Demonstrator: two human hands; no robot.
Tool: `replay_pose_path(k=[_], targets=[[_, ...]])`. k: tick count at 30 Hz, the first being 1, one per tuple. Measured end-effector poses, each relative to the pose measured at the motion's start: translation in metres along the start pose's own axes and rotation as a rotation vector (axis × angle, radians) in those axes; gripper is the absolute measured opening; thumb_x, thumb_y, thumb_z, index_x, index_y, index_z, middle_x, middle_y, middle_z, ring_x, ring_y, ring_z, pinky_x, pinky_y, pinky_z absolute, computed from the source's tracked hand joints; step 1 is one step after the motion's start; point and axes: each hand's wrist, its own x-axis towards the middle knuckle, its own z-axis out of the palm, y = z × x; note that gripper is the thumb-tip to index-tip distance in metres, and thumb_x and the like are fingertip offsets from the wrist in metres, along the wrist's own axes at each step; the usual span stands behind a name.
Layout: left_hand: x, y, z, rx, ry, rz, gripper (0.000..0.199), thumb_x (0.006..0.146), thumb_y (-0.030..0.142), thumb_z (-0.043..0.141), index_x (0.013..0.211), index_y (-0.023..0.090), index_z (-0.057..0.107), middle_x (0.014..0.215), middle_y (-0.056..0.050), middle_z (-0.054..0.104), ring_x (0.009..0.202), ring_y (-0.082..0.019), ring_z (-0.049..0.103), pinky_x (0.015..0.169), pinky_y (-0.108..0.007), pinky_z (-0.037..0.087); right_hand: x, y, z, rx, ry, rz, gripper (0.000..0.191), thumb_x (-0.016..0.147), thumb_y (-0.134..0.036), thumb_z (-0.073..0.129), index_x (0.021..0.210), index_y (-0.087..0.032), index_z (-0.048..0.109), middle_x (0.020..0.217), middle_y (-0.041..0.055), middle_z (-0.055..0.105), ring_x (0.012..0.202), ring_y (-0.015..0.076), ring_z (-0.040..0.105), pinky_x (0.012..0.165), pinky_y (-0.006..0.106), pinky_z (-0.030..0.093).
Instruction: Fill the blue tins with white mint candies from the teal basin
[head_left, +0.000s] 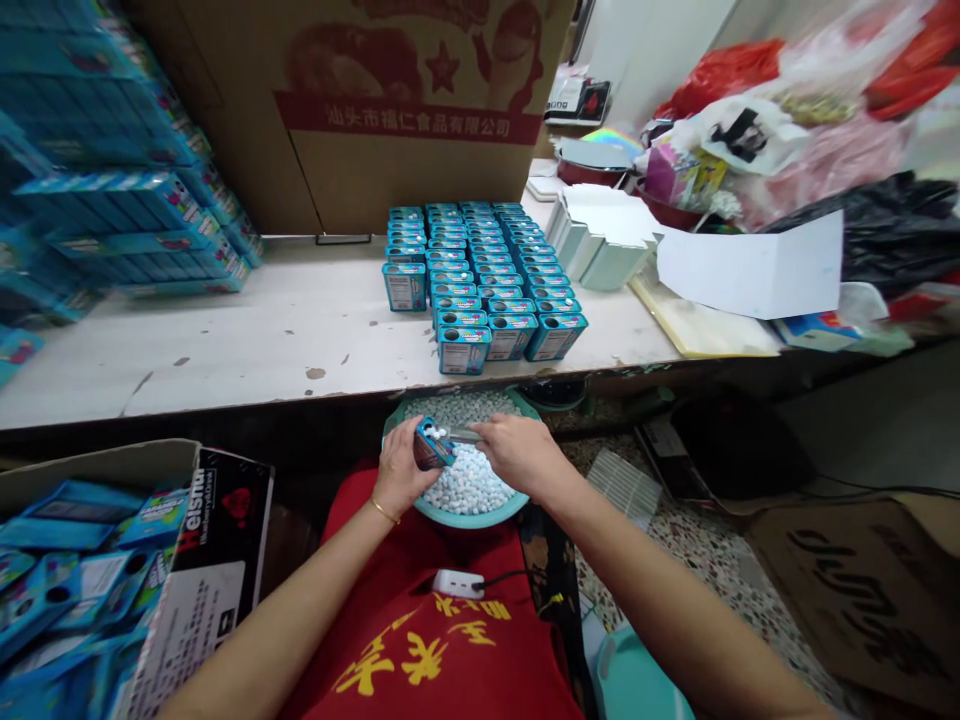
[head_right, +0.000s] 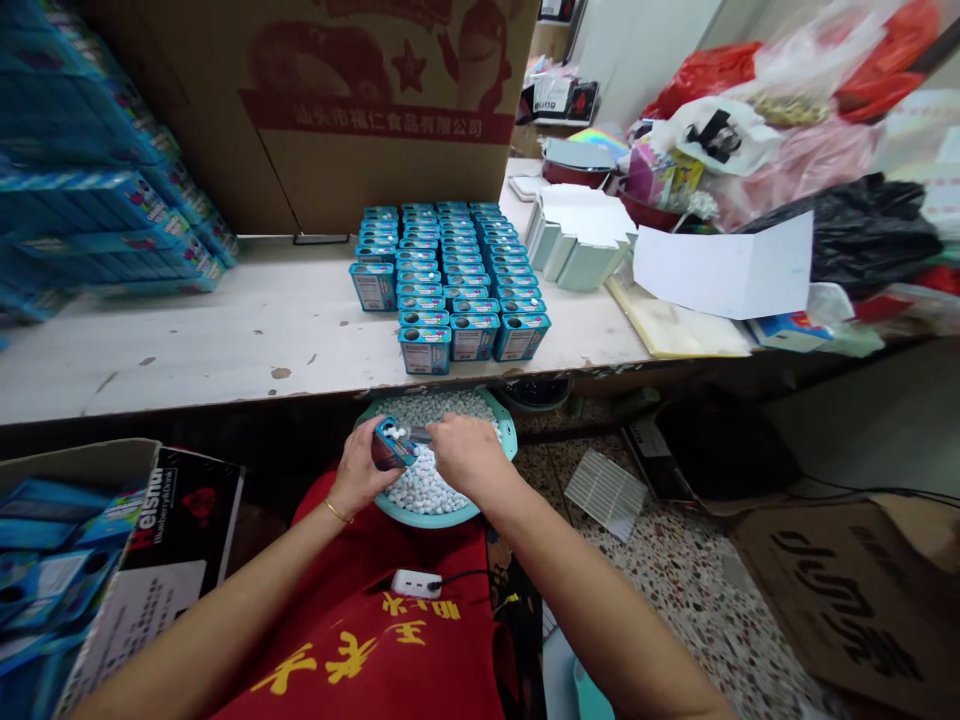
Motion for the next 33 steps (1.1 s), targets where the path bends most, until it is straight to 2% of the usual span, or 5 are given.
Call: replay_pose_path(k=[10, 15, 24, 29, 33], targets=[[0.019, 0.011, -0.050, -0.034, 0.150, -0.066, 0.078, 0.058, 0.034, 0.069, 0.125, 0.021, 0.030, 0.118, -0.009, 0.048, 0.109, -0.027, 0.047, 0.093, -0.040, 0.039, -0.026, 0.046, 0.032, 0.202, 0.165, 0.152, 0.033, 0.085, -0.033, 0.039, 0.111, -0.024, 0.057, 0.103, 0.0044, 0.062, 0.095, 0.0166, 0.057, 0.080, 0.027, 0.042], [0.103, 0.009, -0.066, -0.124, 0.299, -0.280, 0.088, 0.053, 0.049, 0.071, 0.124, 0.021, 0.026, 0.110, -0.010, 0.053, 0.099, -0.026, 0.055, 0.081, -0.038, 0.046, -0.038, 0.067, 0.083, 0.460, 0.212, 0.212, 0.034, 0.083, -0.035, 0.040, 0.107, -0.023, 0.060, 0.107, 0.0049, 0.063, 0.097, 0.0196, 0.058, 0.084, 0.032, 0.044], [0.234, -0.042, -0.031, -0.188, 0.328, -0.438, 0.076, 0.060, 0.040, 0.069, 0.120, 0.019, 0.027, 0.112, -0.016, 0.054, 0.099, -0.027, 0.057, 0.079, -0.040, 0.045, -0.045, 0.052, 0.119, 0.700, 0.207, 0.226, 0.034, 0.078, -0.045, 0.040, 0.101, -0.036, 0.063, 0.106, 0.0008, 0.064, 0.102, 0.0235, 0.057, 0.088, 0.037, 0.045], [0.212, -0.064, -0.047, -0.151, 0.280, -0.434, 0.048, 0.070, 0.020, 0.058, 0.114, 0.016, 0.040, 0.113, -0.017, 0.055, 0.096, -0.027, 0.058, 0.083, -0.042, 0.043, -0.024, 0.043, 0.122, 0.675, 0.180, 0.157, 0.030, 0.075, -0.051, 0.041, 0.097, -0.049, 0.061, 0.103, -0.0031, 0.065, 0.102, 0.0242, 0.056, 0.086, 0.035, 0.047], [0.121, -0.107, -0.111, -0.098, 0.468, -0.333, 0.050, 0.074, 0.027, 0.054, 0.120, 0.016, 0.036, 0.121, -0.013, 0.049, 0.103, -0.022, 0.054, 0.085, -0.035, 0.044, -0.022, 0.058, 0.124, 0.528, 0.146, 0.189, 0.035, 0.076, -0.050, 0.038, 0.099, -0.041, 0.062, 0.107, 0.0002, 0.063, 0.099, 0.0247, 0.057, 0.086, 0.034, 0.047]])
